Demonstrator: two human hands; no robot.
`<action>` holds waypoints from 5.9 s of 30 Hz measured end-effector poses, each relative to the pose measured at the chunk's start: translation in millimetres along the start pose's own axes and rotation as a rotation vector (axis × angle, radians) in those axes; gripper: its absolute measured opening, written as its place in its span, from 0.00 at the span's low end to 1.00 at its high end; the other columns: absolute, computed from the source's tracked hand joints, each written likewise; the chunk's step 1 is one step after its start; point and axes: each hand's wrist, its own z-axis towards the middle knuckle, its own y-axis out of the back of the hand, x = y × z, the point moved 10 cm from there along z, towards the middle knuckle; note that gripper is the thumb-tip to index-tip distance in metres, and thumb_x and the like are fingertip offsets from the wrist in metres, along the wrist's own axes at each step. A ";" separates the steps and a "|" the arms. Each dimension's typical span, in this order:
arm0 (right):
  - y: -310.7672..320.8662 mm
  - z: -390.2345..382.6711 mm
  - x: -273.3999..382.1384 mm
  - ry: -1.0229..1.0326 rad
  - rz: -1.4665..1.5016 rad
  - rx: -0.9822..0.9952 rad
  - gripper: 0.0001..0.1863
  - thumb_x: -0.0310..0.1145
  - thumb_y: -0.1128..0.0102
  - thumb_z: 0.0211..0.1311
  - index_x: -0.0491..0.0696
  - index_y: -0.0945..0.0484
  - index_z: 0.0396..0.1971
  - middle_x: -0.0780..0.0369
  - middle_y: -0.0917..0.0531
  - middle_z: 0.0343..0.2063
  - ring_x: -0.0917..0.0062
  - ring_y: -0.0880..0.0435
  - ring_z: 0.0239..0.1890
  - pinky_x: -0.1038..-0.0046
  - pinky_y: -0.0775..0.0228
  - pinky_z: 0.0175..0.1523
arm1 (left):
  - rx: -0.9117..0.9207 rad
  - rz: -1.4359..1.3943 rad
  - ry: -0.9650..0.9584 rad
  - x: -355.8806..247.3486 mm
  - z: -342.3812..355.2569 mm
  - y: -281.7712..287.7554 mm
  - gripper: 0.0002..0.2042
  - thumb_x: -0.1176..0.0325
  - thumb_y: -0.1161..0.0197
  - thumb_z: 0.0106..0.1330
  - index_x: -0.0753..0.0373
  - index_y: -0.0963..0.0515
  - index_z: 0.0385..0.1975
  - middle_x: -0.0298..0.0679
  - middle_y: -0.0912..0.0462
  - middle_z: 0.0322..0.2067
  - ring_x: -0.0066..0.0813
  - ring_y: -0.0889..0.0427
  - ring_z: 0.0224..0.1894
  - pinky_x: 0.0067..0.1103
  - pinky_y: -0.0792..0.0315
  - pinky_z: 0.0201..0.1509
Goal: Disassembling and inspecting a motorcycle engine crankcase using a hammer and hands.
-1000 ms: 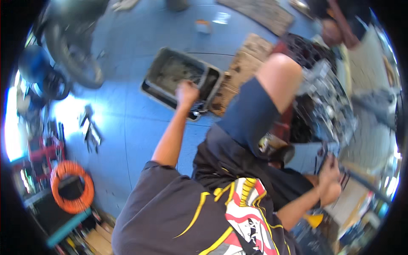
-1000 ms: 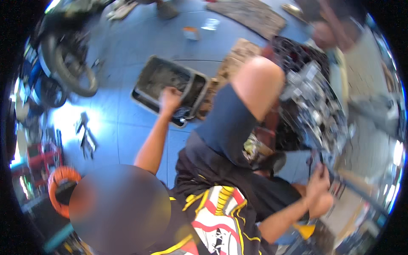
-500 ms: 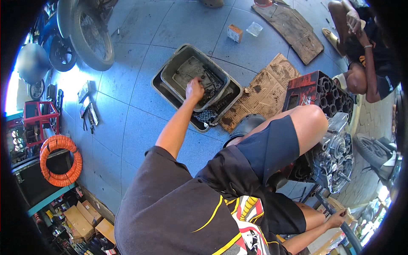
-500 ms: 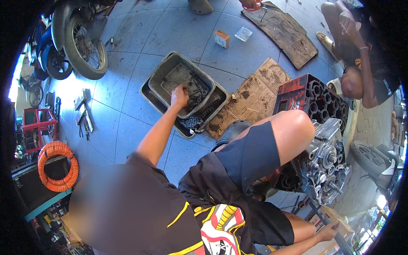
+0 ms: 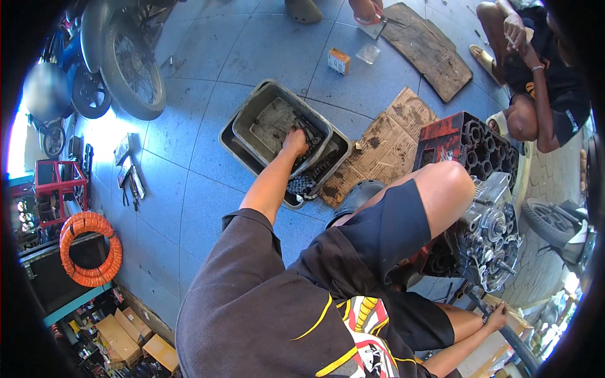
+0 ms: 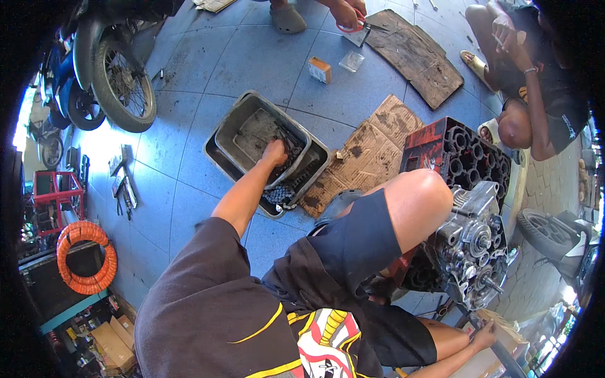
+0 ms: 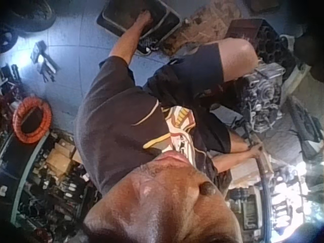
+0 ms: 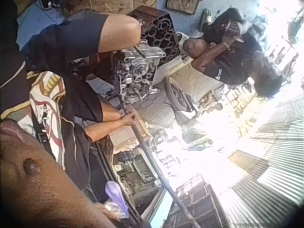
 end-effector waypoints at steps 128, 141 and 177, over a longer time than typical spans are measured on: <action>32.5 -156.9 339.8 0.734 0.480 0.049 0.06 0.22 0.35 0.47 0.42 0.22 0.27 0.57 0.18 0.25 0.65 0.18 0.29 0.69 0.25 0.37 | 0.096 -1.038 -0.801 -439.2 -272.7 152.0 0.09 0.76 0.36 0.66 0.75 0.23 0.42 0.41 0.16 0.31 0.20 0.17 0.32 0.17 0.21 0.38; 45.5 -98.9 418.8 0.708 0.661 -0.036 0.06 0.28 0.33 0.52 0.42 0.17 0.29 0.60 0.15 0.23 0.80 0.19 0.20 0.77 0.28 0.29 | 0.061 -0.905 -0.861 -445.4 -269.0 153.4 0.10 0.71 0.36 0.67 0.71 0.22 0.41 0.39 0.15 0.30 0.20 0.16 0.31 0.14 0.24 0.32; 17.0 -289.0 394.0 0.903 0.661 -0.023 0.16 0.25 0.30 0.49 0.43 0.22 0.39 0.57 0.19 0.32 0.65 0.18 0.30 0.68 0.24 0.35 | 0.366 -0.819 -1.045 -447.1 -332.9 155.3 0.09 0.70 0.32 0.62 0.67 0.16 0.39 0.36 0.20 0.30 0.20 0.25 0.30 0.18 0.29 0.35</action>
